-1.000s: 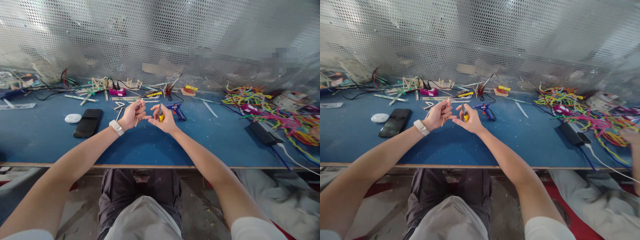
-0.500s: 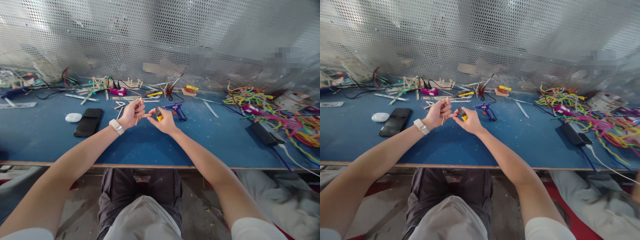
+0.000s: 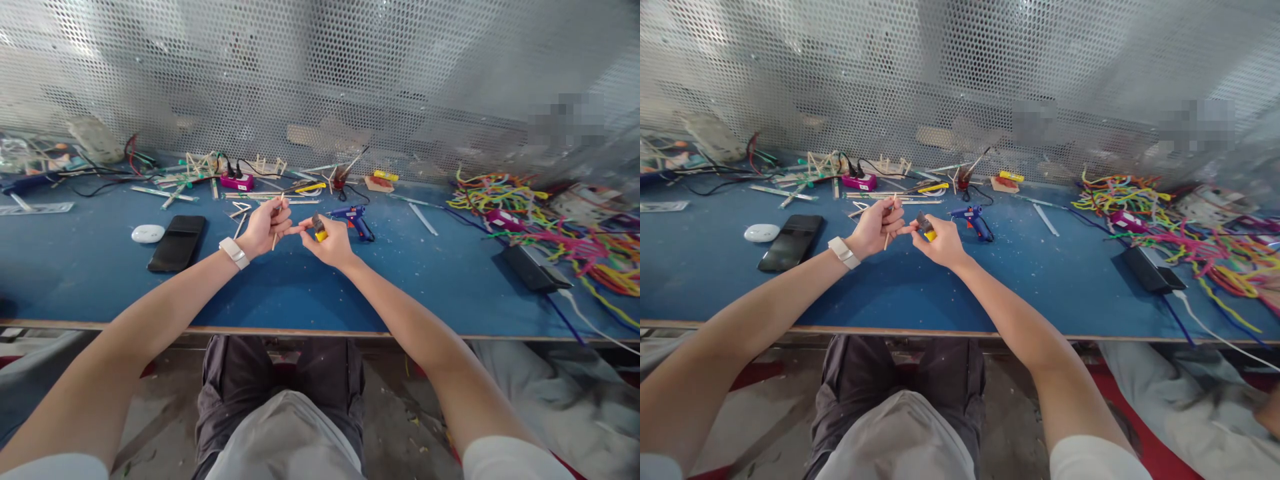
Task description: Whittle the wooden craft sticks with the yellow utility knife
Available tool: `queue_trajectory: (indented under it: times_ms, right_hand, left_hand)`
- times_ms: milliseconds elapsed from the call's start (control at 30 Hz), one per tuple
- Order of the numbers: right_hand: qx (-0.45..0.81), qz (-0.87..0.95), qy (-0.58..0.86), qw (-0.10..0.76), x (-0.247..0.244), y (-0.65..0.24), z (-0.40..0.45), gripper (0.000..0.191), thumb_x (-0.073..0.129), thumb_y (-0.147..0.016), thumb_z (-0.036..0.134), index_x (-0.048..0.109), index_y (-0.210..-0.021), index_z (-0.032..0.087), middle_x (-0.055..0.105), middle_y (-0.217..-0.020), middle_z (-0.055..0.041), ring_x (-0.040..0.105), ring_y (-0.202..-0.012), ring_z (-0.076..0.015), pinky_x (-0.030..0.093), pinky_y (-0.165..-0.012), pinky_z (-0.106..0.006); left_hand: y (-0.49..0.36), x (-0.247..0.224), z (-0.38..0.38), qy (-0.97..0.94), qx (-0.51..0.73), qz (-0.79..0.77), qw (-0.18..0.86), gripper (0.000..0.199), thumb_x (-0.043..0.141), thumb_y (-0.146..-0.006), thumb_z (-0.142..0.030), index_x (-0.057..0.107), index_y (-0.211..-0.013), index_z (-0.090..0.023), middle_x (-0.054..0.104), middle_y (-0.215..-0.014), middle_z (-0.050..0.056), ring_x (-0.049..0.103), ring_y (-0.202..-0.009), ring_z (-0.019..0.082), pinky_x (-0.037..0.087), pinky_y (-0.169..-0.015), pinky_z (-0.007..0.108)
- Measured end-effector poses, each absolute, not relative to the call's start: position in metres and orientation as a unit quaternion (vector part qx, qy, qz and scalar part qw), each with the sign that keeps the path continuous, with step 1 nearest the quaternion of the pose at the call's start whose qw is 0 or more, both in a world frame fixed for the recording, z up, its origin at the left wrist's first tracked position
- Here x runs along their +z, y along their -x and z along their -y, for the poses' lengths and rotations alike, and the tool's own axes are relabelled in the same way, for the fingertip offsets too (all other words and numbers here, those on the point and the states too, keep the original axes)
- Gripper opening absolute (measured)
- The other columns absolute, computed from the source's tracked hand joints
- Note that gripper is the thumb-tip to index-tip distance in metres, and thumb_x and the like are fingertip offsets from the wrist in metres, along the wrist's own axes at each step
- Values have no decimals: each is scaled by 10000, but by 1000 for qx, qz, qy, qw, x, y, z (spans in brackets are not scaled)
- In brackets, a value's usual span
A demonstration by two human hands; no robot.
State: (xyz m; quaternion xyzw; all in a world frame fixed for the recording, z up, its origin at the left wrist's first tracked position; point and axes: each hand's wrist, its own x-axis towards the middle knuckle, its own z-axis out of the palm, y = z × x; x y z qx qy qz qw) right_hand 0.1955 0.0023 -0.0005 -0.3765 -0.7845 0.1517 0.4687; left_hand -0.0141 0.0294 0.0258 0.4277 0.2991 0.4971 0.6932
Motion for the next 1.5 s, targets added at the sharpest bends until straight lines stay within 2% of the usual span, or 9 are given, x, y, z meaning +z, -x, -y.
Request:
queue_trajectory:
  times_ms: [200,333,533,767,1133,1233,1500]
  right_hand:
    - [143,761,406,484,-4,-194,-4,107,739,-936,339,776,-1003,265,894,-998,-76,841,-906,-289,677,-918,-443]
    - [126,747,421,499,-3,-193,-5,99,728,-917,293,770,-1000,258,879,-976,-77,843,-890,-290,677,-911,-437]
    - [103,728,450,507,-2,-190,-3,73,715,-907,283,757,-964,265,883,-946,-68,839,-859,-286,671,-868,-417]
    - [82,725,456,509,-3,-188,-2,61,690,-929,308,733,-940,266,850,-882,-60,791,-795,-263,631,-830,-396]
    - [81,728,478,485,-2,-189,-1,84,711,-946,330,741,-934,252,819,-851,-65,748,-765,-263,594,-822,-408]
    - [69,733,477,480,-3,-189,-2,88,709,-946,330,735,-929,248,803,-830,-67,740,-744,-260,579,-800,-404]
    - [16,748,463,475,-9,-191,-7,94,658,-914,322,710,-910,244,798,-784,-54,752,-701,-251,573,-743,-382]
  left_hand:
    - [12,27,-27,-429,502,-276,698,220,506,-1112,-277,547,-897,-257,237,-577,-124,116,-470,102,680,-714,294]
    - [10,28,-24,-452,502,-271,686,236,558,-1129,-346,545,-908,-264,235,-587,-127,146,-462,100,686,-766,313]
    - [8,32,-19,-471,490,-278,679,253,552,-1134,-399,530,-917,-271,232,-588,-132,142,-459,100,713,-895,387]
    - [7,31,-19,-468,488,-265,688,249,544,-1122,-378,532,-896,-273,222,-584,-132,130,-456,100,706,-944,420]
    - [6,30,-17,-486,489,-261,676,296,550,-1145,-429,542,-893,-275,232,-577,-130,132,-445,96,711,-873,439]
    - [6,29,-18,-469,492,-251,689,307,537,-1164,-396,557,-886,-268,247,-562,-131,141,-434,90,710,-834,414]
    - [4,30,-16,-382,492,-239,745,320,526,-1184,-280,584,-874,-224,292,-546,-137,213,-386,59,658,-731,257]
